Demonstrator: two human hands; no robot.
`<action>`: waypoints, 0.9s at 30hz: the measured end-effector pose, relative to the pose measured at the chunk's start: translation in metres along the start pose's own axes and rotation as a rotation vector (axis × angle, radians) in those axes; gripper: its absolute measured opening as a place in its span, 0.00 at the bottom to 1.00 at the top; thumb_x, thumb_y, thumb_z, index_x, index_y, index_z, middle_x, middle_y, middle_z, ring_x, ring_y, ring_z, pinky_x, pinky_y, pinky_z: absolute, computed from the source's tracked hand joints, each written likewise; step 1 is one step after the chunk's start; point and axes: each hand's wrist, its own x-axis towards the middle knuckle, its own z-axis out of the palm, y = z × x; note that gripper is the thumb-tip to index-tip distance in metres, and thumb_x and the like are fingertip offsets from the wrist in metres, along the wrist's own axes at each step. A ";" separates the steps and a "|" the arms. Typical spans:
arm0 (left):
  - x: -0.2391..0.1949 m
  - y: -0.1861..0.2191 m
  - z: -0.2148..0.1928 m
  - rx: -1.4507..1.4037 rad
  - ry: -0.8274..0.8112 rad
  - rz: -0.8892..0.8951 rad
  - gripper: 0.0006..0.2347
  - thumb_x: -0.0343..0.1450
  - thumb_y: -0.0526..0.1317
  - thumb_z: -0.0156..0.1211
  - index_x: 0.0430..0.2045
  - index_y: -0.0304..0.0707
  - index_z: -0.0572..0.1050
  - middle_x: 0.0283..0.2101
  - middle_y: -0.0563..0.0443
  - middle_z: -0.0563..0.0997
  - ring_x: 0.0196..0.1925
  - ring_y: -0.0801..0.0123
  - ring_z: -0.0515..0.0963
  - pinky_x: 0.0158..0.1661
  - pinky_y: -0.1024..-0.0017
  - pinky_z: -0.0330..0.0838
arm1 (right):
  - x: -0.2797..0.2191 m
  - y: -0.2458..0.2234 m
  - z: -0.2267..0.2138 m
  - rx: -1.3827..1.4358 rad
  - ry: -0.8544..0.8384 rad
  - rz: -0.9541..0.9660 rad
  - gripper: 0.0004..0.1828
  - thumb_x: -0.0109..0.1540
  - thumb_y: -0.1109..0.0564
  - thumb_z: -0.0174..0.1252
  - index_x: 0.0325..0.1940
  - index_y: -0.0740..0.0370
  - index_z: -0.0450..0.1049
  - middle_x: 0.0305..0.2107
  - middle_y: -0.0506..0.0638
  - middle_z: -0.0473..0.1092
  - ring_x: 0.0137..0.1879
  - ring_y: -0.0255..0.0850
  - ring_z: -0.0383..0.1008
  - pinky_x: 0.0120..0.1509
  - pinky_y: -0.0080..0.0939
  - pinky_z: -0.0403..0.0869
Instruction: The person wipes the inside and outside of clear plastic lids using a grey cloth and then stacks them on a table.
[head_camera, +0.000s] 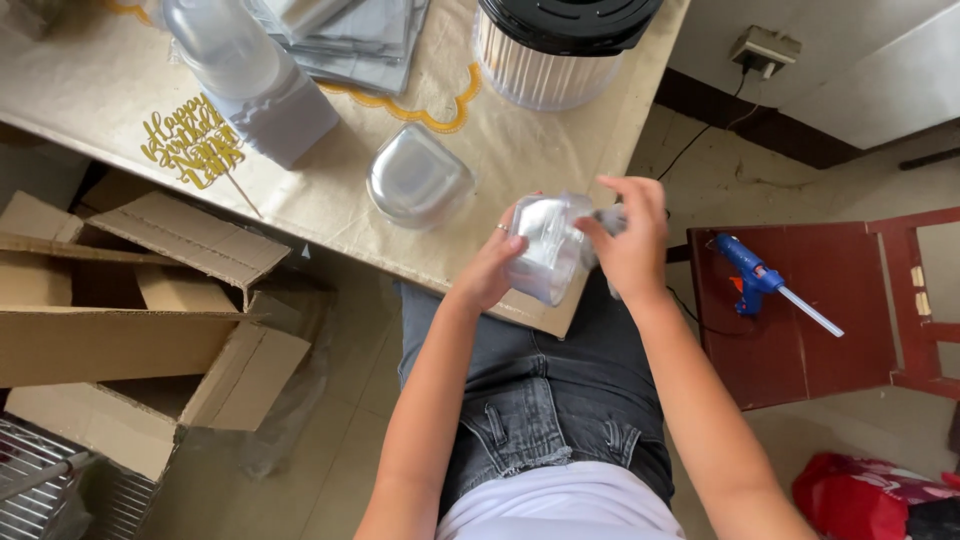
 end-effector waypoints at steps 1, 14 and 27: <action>-0.002 0.001 0.004 -0.006 0.065 0.007 0.45 0.65 0.58 0.67 0.75 0.44 0.50 0.72 0.45 0.61 0.73 0.55 0.62 0.65 0.51 0.63 | -0.003 -0.008 -0.004 0.059 0.082 0.053 0.20 0.61 0.53 0.70 0.50 0.69 0.75 0.46 0.56 0.70 0.51 0.34 0.71 0.53 0.37 0.73; -0.007 0.002 0.026 0.385 0.161 0.137 0.41 0.67 0.46 0.66 0.75 0.43 0.49 0.71 0.43 0.62 0.73 0.58 0.62 0.69 0.65 0.57 | -0.048 -0.001 0.002 0.793 -0.304 0.591 0.13 0.70 0.55 0.55 0.46 0.69 0.78 0.35 0.41 0.74 0.41 0.26 0.69 0.47 0.29 0.69; -0.012 -0.002 0.043 0.273 0.165 0.155 0.38 0.66 0.43 0.65 0.73 0.42 0.54 0.62 0.43 0.71 0.64 0.62 0.70 0.61 0.69 0.65 | -0.062 -0.021 -0.009 0.743 -0.146 0.460 0.11 0.72 0.59 0.53 0.45 0.71 0.76 0.38 0.42 0.72 0.44 0.27 0.67 0.52 0.28 0.67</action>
